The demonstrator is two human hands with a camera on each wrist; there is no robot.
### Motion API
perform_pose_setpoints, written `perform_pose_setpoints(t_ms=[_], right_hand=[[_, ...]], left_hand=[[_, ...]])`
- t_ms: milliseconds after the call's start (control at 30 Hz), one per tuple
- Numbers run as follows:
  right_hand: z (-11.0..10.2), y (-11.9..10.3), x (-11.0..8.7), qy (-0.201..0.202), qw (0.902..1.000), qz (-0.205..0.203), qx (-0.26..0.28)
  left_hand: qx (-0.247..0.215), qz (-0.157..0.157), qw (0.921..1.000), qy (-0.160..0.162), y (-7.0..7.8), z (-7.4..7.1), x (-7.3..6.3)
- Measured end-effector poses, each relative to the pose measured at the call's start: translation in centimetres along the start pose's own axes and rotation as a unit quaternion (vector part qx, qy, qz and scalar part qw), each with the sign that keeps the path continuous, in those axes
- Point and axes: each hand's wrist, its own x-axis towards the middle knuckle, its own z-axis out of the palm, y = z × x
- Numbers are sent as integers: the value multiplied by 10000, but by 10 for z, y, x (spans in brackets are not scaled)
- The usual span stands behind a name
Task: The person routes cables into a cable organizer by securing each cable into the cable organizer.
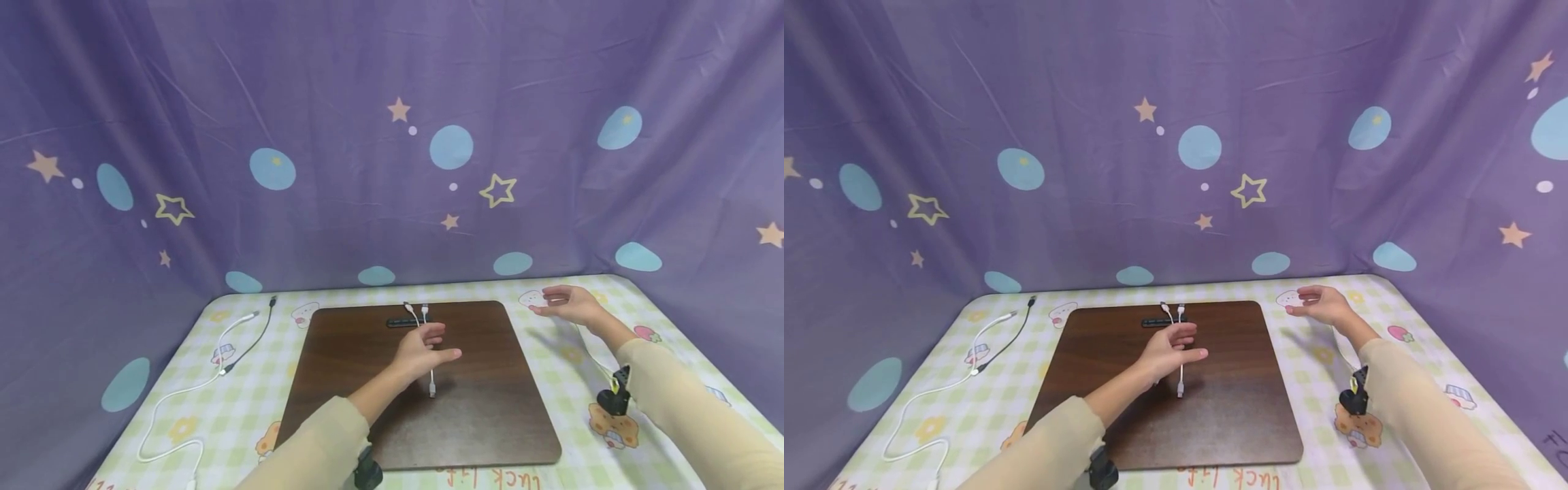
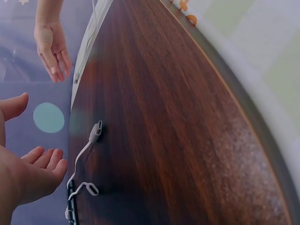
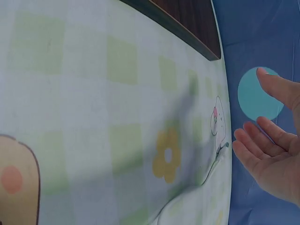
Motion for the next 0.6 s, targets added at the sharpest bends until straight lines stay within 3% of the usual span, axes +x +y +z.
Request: perform_pose_setpoints(t_ms=[600], right_hand=[[-14, 24, 3, 76, 9992, 307, -248]], left_hand=[[23, 137, 9999, -16, 4, 12, 5]])
